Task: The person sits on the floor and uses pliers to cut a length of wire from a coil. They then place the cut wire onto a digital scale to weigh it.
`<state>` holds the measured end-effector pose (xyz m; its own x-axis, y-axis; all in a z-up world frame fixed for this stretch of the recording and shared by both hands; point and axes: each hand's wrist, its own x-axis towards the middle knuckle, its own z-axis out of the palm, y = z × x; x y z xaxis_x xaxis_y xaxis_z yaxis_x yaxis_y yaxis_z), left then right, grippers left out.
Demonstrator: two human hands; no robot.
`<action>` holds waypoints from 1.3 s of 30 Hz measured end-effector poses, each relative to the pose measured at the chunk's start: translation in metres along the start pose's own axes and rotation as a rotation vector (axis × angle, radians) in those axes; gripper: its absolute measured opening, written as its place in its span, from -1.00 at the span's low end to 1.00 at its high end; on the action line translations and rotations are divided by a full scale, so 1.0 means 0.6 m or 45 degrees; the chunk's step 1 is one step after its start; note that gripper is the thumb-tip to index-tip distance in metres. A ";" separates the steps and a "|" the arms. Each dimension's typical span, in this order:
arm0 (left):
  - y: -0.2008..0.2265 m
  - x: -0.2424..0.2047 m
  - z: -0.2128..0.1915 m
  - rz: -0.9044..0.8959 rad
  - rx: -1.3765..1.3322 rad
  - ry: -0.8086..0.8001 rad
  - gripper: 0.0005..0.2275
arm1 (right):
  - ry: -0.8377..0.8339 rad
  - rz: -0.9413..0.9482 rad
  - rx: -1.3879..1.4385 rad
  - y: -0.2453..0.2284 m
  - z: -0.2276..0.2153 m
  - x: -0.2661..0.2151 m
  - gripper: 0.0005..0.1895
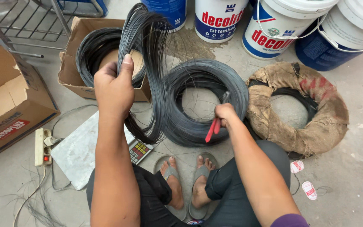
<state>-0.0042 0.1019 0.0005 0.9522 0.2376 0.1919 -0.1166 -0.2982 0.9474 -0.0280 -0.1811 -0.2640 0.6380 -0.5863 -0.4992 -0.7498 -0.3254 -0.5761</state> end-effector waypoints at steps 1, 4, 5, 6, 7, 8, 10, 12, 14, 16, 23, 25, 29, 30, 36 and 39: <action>0.003 0.000 0.001 -0.005 -0.001 -0.002 -0.71 | 0.000 0.004 -0.004 -0.018 -0.011 -0.033 -0.69; 0.009 0.001 0.006 0.018 -0.003 -0.028 -0.72 | -0.339 0.008 0.188 -0.040 -0.027 -0.078 -0.87; 0.006 0.004 0.004 0.020 0.010 -0.043 -0.72 | -0.430 -0.033 0.211 -0.025 -0.017 -0.060 -0.83; 0.003 0.006 0.004 0.023 0.023 -0.058 -0.72 | -0.520 -0.074 0.233 -0.011 -0.006 -0.041 -0.71; 0.002 0.005 0.003 0.025 0.022 -0.063 -0.72 | -0.517 -0.072 0.236 0.001 0.004 -0.024 -0.71; 0.001 0.004 0.004 0.027 0.008 -0.050 -0.71 | -0.516 -0.061 0.380 0.013 0.015 -0.007 -0.66; 0.001 0.000 0.002 0.028 -0.008 -0.036 -0.71 | -0.514 -0.050 0.523 0.014 0.018 0.000 -0.61; 0.004 0.000 -0.001 0.014 -0.038 -0.024 -0.71 | -0.546 -0.126 0.559 -0.010 0.005 -0.021 -0.53; 0.007 -0.004 -0.003 0.005 -0.055 -0.041 -0.72 | -0.597 -0.073 0.577 -0.008 0.008 -0.022 -0.53; 0.013 -0.006 0.000 -0.002 -0.073 -0.057 -0.73 | -0.648 -0.024 0.595 -0.008 0.015 -0.012 -0.53; 0.006 -0.002 0.002 -0.013 -0.026 -0.105 -0.71 | -0.550 -0.218 0.329 0.021 0.076 0.081 -0.59; 0.005 0.001 0.001 -0.019 -0.008 -0.113 -0.71 | -0.367 -0.364 0.118 0.006 0.067 0.054 -0.66; 0.012 -0.001 -0.006 -0.058 -0.176 -0.135 -0.72 | -0.428 -0.530 -0.081 -0.016 0.065 0.021 -0.69; 0.016 -0.001 -0.009 -0.049 -0.220 -0.138 -0.72 | -0.444 -0.590 -0.197 -0.018 0.071 0.023 -0.70; 0.074 -0.017 -0.028 -0.163 -0.163 -0.237 -0.64 | -0.729 -0.297 0.599 0.090 0.196 0.189 -0.72; 0.079 -0.020 -0.035 -0.107 -0.063 -0.205 -0.61 | -0.445 -0.454 -0.210 -0.021 0.076 0.032 -0.78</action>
<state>-0.0270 0.1046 0.0484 0.9916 0.1076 0.0719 -0.0447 -0.2365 0.9706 0.0020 -0.1545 -0.2958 0.8579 -0.1442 -0.4932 -0.4750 -0.5884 -0.6543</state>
